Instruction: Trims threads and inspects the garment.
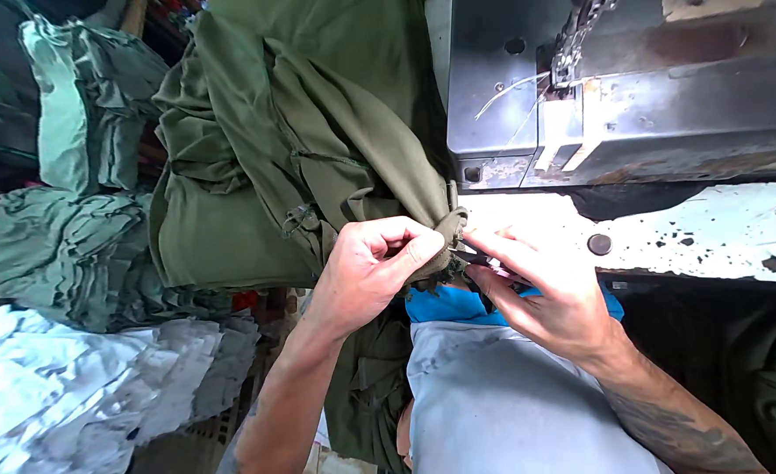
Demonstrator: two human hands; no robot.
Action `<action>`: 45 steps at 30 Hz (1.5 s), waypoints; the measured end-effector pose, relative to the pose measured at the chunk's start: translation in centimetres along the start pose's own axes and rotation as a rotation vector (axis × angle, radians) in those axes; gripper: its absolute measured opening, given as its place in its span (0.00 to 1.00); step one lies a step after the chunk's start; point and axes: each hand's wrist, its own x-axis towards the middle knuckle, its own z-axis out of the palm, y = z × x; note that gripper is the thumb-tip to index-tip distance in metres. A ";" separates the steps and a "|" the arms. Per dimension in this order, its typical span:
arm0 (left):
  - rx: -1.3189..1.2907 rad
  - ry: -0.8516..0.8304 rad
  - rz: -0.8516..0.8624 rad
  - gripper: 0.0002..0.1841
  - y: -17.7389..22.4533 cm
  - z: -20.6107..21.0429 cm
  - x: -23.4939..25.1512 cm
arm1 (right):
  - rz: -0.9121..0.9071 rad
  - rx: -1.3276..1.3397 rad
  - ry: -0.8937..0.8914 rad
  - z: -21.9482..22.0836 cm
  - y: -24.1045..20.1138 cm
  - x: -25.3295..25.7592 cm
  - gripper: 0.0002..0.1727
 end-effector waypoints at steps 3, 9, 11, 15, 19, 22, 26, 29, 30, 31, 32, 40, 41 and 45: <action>0.004 0.006 0.003 0.09 0.0 0.0 -0.1 | 0.002 -0.019 -0.001 0.0 -0.1 0.0 0.16; 0.024 0.014 0.021 0.09 0.1 0.0 -0.2 | -0.008 0.028 0.040 0.5 0.0 -0.1 0.17; 0.025 0.011 0.017 0.09 0.1 0.1 -0.3 | -0.037 0.074 0.063 0.9 0.3 -0.1 0.16; 0.003 0.000 0.015 0.09 -0.1 0.1 -0.4 | -0.076 0.111 0.055 1.5 0.9 -0.3 0.15; -0.110 -0.032 -0.065 0.11 -0.5 0.1 -0.5 | -0.063 0.123 0.041 1.5 1.2 -0.4 0.15; -0.203 -0.031 -0.127 0.12 -0.7 -0.1 -0.7 | 0.001 0.071 0.060 0.7 0.9 -0.3 0.17; -0.213 -0.017 -0.100 0.11 -0.8 0.1 -0.8 | -0.016 -0.015 0.029 -0.1 0.4 -0.1 0.17; -0.215 -0.015 -0.078 0.11 -0.9 0.1 -0.8 | -0.057 -0.034 0.024 0.0 0.6 0.2 0.16; -0.211 -0.014 -0.071 0.11 -1.0 0.0 -0.8 | -0.062 -0.036 0.021 0.0 0.6 0.2 0.17; -0.206 -0.014 -0.065 0.11 -1.0 0.0 -0.8 | -0.065 -0.034 0.017 0.0 0.6 0.3 0.17; -0.202 -0.014 -0.056 0.11 -1.0 0.0 -0.8 | -0.067 -0.036 0.013 -0.1 0.6 0.3 0.17; -0.169 -0.017 -0.016 0.10 -1.2 0.0 -0.7 | -0.069 -0.037 -0.001 -0.2 0.7 0.3 0.16; -0.170 -0.018 -0.012 0.10 -1.2 0.0 -0.7 | -0.070 -0.034 0.000 -0.2 0.8 0.3 0.16; -0.157 -0.018 -0.008 0.10 -1.2 0.0 -0.7 | -0.066 -0.027 -0.008 -0.2 0.8 0.3 0.16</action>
